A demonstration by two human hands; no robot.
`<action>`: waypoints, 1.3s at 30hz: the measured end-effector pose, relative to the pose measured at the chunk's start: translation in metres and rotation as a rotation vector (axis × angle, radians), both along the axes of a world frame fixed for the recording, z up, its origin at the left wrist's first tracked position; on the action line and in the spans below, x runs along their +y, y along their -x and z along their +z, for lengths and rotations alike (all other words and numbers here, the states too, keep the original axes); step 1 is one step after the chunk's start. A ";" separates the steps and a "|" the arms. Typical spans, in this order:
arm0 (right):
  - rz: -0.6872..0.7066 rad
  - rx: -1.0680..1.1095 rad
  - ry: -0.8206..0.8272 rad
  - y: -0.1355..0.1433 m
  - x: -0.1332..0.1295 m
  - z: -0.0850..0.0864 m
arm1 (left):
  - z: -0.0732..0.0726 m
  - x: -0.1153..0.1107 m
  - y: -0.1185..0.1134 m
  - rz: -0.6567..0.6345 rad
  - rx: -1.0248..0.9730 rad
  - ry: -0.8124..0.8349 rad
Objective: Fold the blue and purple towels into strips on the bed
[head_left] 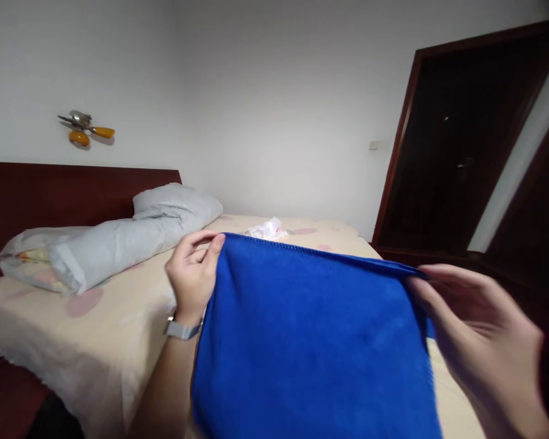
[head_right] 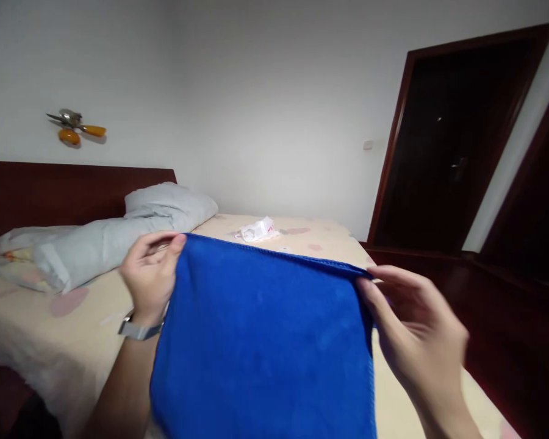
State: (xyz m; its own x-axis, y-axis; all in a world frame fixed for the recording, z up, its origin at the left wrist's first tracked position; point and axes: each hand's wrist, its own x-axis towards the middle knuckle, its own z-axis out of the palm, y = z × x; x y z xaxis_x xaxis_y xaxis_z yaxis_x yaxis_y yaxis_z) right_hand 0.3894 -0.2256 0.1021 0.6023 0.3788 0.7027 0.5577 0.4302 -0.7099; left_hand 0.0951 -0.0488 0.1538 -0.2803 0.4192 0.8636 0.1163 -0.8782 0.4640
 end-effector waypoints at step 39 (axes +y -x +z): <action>-0.069 -0.288 0.698 -0.065 0.168 -0.194 | -0.236 0.204 -0.045 -0.213 0.700 0.634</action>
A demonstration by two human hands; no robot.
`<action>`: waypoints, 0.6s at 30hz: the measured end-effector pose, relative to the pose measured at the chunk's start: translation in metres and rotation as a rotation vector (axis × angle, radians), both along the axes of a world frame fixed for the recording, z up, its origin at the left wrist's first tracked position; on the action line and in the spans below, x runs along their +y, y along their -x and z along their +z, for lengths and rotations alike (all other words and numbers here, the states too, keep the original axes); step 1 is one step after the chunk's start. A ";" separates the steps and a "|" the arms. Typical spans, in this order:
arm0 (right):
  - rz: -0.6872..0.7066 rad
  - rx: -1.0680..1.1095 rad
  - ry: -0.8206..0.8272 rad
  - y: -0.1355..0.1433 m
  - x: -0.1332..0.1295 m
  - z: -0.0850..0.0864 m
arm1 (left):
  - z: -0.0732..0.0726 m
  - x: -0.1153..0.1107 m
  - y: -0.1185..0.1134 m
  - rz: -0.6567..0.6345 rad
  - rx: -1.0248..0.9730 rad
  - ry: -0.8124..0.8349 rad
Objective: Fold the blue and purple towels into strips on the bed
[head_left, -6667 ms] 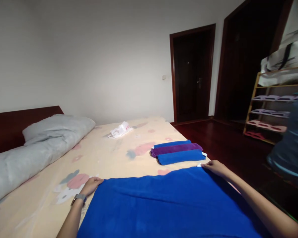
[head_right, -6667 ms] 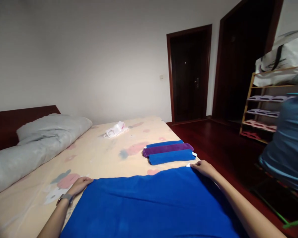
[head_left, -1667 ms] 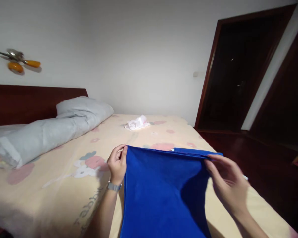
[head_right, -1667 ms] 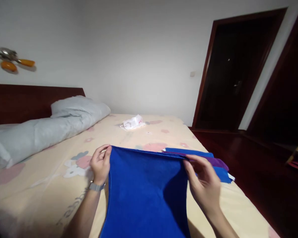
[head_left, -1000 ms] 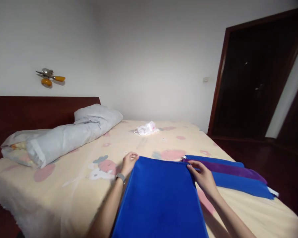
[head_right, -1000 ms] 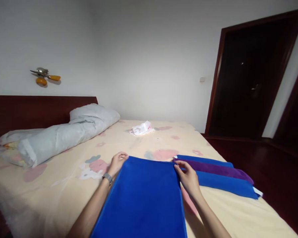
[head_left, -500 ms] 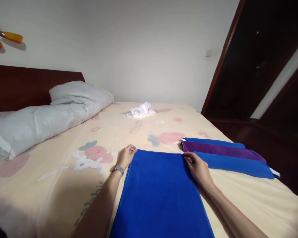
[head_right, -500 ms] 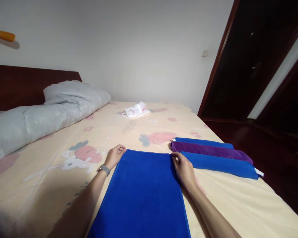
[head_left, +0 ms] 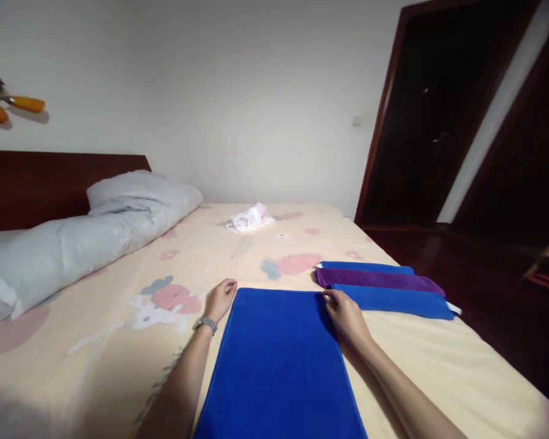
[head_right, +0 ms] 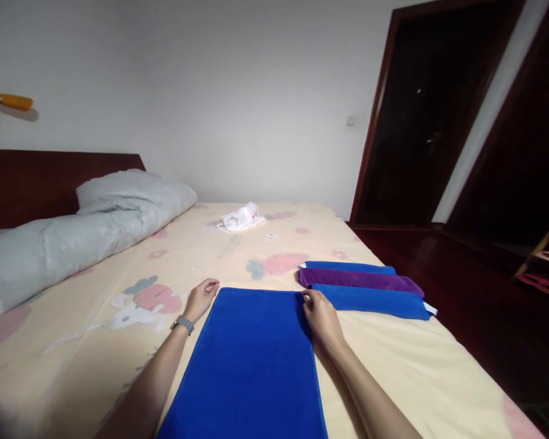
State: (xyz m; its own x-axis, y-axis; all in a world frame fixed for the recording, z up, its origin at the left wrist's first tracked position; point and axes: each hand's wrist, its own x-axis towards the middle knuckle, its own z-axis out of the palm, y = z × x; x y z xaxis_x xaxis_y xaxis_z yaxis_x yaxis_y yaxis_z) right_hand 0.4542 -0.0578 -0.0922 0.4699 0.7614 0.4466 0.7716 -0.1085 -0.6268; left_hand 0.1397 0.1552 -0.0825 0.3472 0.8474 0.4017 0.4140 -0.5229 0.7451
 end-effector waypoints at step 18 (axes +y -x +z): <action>0.533 -0.196 0.138 0.102 -0.224 0.003 | -0.017 -0.222 0.156 -0.335 0.268 -0.024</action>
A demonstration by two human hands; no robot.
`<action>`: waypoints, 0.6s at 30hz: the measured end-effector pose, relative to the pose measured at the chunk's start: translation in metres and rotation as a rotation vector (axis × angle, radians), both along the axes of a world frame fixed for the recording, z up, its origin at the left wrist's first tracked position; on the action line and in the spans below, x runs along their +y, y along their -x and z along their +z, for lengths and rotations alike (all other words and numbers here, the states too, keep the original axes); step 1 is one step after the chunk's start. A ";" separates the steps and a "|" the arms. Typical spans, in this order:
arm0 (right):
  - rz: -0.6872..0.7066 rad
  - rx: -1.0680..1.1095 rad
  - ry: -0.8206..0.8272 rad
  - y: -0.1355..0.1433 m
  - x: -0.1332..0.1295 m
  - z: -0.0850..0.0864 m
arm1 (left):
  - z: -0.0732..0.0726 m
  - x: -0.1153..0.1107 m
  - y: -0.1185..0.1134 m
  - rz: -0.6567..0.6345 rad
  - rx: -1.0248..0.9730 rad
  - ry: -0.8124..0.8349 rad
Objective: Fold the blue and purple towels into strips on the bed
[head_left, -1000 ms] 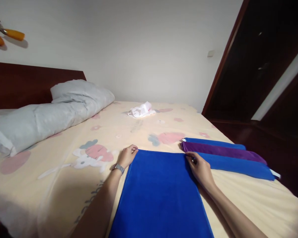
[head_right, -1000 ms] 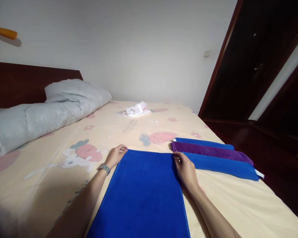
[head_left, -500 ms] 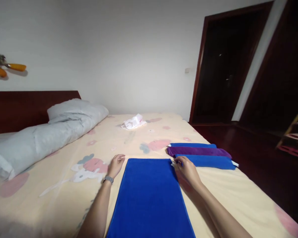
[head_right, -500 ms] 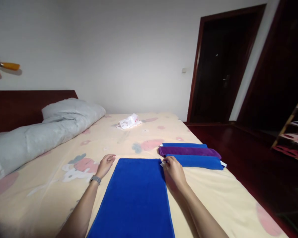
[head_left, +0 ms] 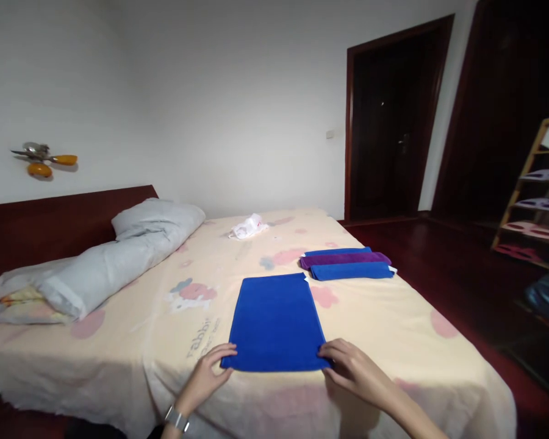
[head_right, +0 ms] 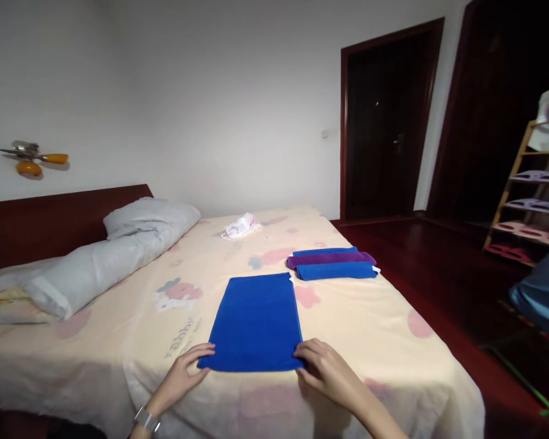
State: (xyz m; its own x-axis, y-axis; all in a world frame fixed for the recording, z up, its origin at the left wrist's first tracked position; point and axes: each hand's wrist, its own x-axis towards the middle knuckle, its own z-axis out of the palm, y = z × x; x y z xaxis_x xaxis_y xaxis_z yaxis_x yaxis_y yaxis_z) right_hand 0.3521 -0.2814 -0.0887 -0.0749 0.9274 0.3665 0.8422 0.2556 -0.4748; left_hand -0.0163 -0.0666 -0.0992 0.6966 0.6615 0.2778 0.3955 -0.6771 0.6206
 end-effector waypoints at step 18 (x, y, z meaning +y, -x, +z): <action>-0.214 0.352 0.135 -0.007 0.036 -0.006 | -0.003 0.017 -0.020 0.263 -0.180 0.088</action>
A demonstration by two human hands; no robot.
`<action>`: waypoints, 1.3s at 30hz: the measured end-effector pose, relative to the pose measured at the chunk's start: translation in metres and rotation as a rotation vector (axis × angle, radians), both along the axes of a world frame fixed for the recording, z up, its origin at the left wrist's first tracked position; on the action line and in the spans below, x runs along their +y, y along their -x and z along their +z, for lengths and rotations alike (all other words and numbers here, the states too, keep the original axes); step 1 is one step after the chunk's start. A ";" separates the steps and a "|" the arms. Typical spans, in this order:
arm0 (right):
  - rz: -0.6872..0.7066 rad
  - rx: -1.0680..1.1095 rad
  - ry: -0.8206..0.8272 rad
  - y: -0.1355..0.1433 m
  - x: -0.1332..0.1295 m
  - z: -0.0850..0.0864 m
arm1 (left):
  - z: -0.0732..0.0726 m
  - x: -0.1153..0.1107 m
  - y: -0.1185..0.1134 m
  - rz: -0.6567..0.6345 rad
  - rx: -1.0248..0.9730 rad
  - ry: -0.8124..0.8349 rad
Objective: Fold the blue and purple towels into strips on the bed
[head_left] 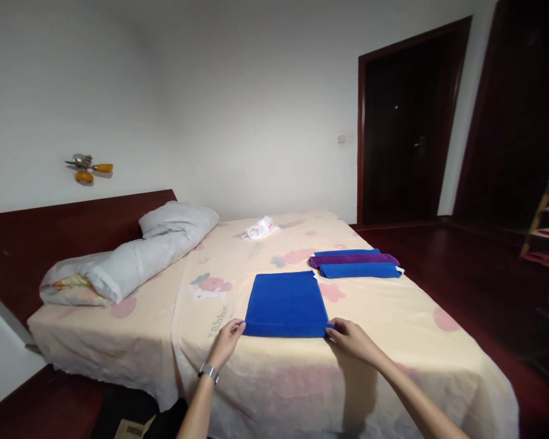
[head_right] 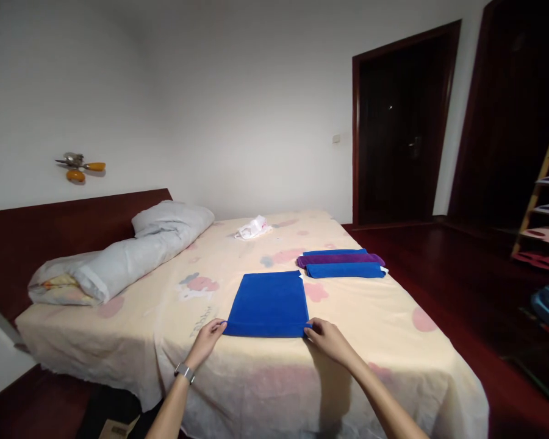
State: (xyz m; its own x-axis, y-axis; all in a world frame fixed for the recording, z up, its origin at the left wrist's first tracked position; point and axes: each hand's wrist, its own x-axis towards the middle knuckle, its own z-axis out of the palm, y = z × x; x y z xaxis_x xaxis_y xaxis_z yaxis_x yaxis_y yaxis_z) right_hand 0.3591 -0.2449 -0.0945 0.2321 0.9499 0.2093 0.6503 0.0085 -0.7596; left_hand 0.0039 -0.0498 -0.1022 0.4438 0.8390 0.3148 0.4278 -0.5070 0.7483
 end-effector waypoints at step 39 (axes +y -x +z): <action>-0.012 -0.834 -0.465 0.101 0.005 -0.032 | -0.007 -0.099 -0.064 -0.166 0.469 -0.769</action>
